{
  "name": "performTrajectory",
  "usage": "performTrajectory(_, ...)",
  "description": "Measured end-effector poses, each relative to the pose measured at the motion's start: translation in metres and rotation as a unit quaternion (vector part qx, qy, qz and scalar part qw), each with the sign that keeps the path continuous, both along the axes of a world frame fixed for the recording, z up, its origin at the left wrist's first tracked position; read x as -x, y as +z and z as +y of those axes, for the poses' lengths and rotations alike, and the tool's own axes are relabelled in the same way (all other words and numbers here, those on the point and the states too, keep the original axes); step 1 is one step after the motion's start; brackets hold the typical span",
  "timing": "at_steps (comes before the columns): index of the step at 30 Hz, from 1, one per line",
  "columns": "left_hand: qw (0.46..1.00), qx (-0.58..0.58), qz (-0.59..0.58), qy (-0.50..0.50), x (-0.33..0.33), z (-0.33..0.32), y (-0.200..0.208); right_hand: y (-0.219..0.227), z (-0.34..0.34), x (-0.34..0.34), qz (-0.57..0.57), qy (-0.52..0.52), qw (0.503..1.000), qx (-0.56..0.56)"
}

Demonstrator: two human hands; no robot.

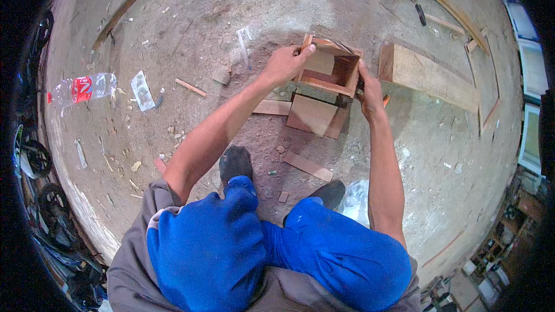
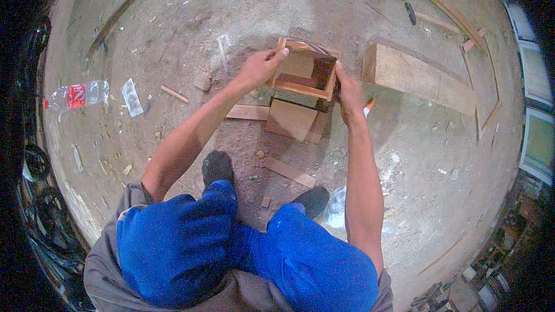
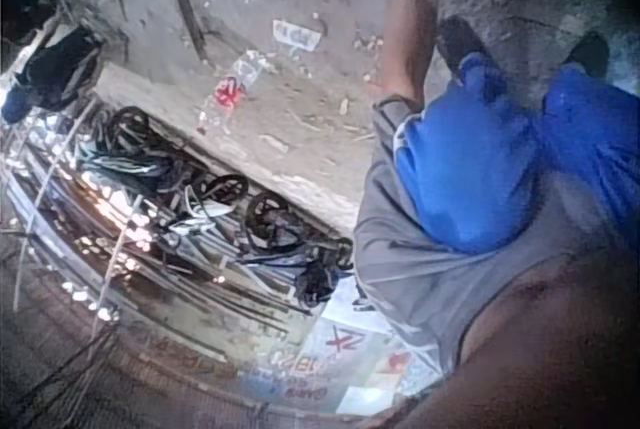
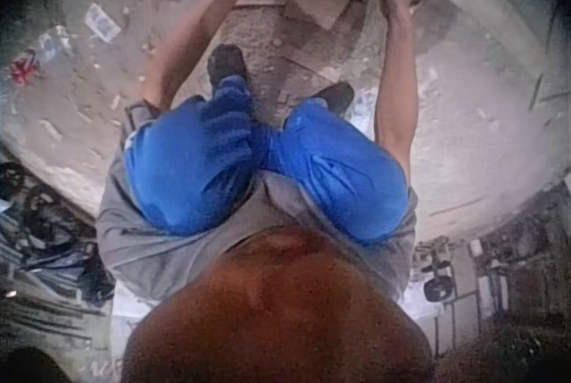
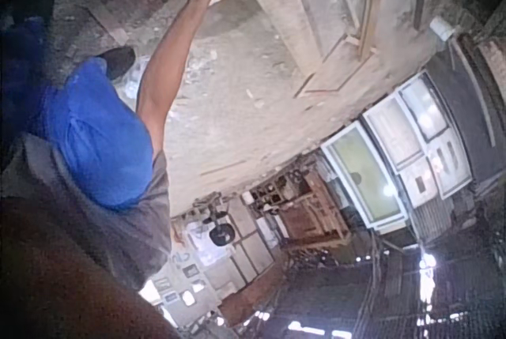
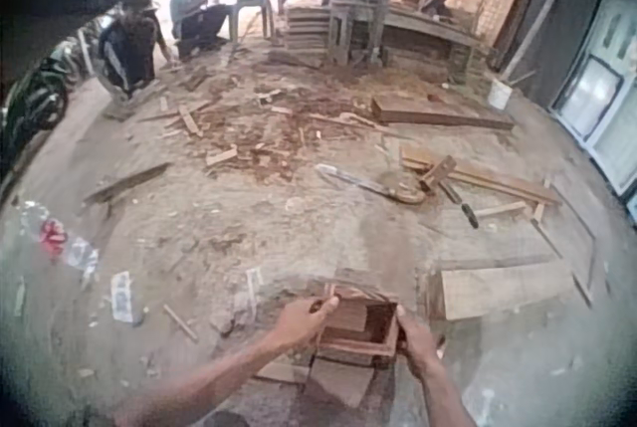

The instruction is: The person assembles a small wooden box by hand. They apply glue to the edges of wooden slats and press them together to form the sides of a box.

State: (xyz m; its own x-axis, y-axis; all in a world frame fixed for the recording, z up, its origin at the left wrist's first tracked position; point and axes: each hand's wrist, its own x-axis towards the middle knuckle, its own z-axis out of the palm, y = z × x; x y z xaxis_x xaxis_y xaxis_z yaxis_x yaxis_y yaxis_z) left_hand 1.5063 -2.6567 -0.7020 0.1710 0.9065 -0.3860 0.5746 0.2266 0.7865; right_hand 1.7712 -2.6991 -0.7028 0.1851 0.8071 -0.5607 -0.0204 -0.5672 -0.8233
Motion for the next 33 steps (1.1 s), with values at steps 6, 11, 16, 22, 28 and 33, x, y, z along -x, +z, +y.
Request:
performTrajectory(6, 0.988, 0.1, -0.116, 0.001, 0.006, 0.002, -0.009, 0.001, -0.004, -0.002, 0.107, -0.02, 0.994, -0.013)
performTrajectory(11, 0.982, 0.095, -0.161, -0.006, 0.016, -0.009, -0.002, 0.011, -0.014, 0.003, 0.097, -0.025, 0.995, -0.013)
performTrajectory(16, 0.989, 0.084, -0.115, -0.038, 0.014, -0.015, 0.007, 0.003, -0.018, -0.003, -0.002, 0.086, 0.994, -0.068)
performTrajectory(22, 0.965, 0.076, -0.252, 0.017, 0.031, -0.035, 0.002, 0.008, -0.039, 0.007, 0.038, 0.074, 0.985, -0.151)
performTrajectory(28, 0.942, 0.055, -0.324, -0.066, 0.048, -0.05, 0.005, 0.03, -0.07, 0.002, 0.017, 0.137, 0.979, -0.149)
performTrajectory(33, 0.961, -0.068, -0.163, -0.212, 0.057, -0.062, 0.017, 0.025, -0.095, 0.008, -0.126, 0.195, 0.959, -0.161)
